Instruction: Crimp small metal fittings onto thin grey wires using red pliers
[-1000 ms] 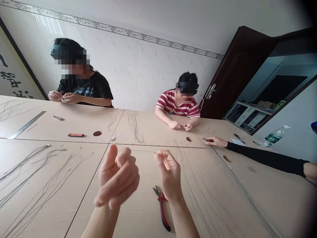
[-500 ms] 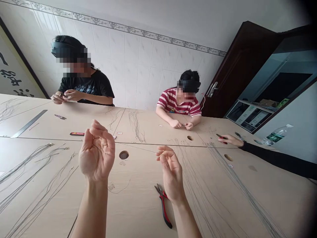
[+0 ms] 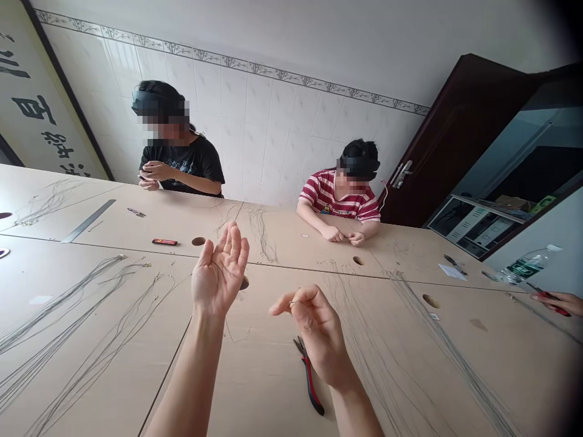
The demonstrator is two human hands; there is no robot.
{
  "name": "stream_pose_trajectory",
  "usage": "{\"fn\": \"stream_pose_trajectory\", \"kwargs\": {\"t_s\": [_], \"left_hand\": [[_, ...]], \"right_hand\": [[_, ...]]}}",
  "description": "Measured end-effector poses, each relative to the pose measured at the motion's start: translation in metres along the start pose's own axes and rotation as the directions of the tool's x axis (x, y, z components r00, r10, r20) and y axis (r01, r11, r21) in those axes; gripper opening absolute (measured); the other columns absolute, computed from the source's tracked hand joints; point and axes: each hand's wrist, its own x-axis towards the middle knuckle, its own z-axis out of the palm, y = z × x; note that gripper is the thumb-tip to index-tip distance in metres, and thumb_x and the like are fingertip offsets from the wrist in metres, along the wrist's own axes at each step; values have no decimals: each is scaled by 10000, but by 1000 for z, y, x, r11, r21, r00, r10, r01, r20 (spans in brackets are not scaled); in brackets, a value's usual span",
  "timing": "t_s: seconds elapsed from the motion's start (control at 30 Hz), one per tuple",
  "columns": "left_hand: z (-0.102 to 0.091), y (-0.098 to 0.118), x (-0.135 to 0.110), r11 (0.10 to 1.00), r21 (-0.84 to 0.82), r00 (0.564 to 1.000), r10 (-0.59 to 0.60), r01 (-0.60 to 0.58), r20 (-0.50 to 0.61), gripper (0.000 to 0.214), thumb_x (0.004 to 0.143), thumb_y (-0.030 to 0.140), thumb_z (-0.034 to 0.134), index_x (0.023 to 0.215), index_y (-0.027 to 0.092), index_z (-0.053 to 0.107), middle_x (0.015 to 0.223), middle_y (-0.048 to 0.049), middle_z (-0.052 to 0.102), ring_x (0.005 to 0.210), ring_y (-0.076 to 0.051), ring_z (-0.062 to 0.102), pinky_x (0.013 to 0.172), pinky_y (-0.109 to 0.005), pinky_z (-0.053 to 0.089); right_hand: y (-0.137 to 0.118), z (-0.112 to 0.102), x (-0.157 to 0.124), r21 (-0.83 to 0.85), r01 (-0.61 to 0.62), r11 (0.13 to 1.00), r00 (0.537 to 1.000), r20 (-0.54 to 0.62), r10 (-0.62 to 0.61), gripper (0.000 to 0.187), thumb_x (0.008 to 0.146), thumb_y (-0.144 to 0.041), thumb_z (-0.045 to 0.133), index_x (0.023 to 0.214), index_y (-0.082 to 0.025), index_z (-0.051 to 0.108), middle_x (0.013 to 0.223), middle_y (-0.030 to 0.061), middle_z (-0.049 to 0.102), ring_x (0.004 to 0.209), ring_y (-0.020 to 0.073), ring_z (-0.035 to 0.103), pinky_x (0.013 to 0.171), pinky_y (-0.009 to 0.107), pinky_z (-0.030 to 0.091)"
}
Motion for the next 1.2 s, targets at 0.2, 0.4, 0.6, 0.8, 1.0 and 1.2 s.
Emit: {"fn": "stream_pose_trajectory", "kwargs": {"t_s": [0.2, 0.4, 0.6, 0.8, 1.0, 1.2], "left_hand": [[4, 0, 2, 996, 78, 999, 37, -35, -29, 455, 1049, 286, 203, 1316, 157, 549, 1219, -87, 710, 1201, -133, 618, 1048, -282, 461], [-6, -23, 3, 943, 331, 999, -32, 21, 27, 394, 1018, 405, 383, 1053, 148, 679, 1126, -124, 738, 1068, -201, 687, 962, -343, 514], [-20, -47, -14, 757, 619, 938, -334, 212, 88, 481, 946, 535, 505, 1020, 109, 717, 1018, -141, 752, 1021, -280, 680, 918, -390, 500], [-29, -50, -25, 706, 681, 856, -460, 194, 234, 467, 1017, 466, 377, 1044, 143, 714, 1073, -117, 730, 1045, -267, 662, 940, -416, 499], [-32, -38, -35, 512, 828, 763, -623, 230, 173, 572, 1030, 480, 280, 1025, 107, 714, 1044, -155, 742, 974, -268, 690, 949, -439, 492], [-24, -24, -42, 405, 875, 556, -805, 263, 205, 629, 1016, 498, 301, 872, 85, 753, 892, -181, 754, 705, -205, 683, 711, -334, 513]], "right_hand": [[-11, -2, -11, -73, -50, 996, 984, 166, 62, 139, 989, -336, 515, 893, -235, 514, 934, 27, 704, 904, 157, 647, 842, 331, 484], [-11, 12, -1, -44, -98, 994, 944, 313, 107, 121, 989, -321, 519, 915, -225, 522, 928, 38, 704, 912, 162, 652, 860, 352, 486], [-8, 3, 31, 97, 1, 995, 981, 193, -20, 125, 981, -306, 545, 899, -214, 568, 906, 31, 707, 898, 149, 659, 858, 335, 523], [-1, -18, 47, 176, -16, 984, 999, 40, 9, 110, 983, -304, 549, 903, -231, 569, 901, 2, 690, 853, 133, 665, 814, 318, 545], [-2, -23, 50, 174, 42, 984, 998, -45, -35, 105, 971, -286, 571, 889, -223, 581, 881, -17, 695, 857, 113, 666, 893, 306, 529], [1, -26, 57, 293, 29, 956, 997, -82, -5, 105, 941, -283, 617, 864, -214, 596, 849, -24, 708, 816, 101, 676, 856, 277, 547]]}}
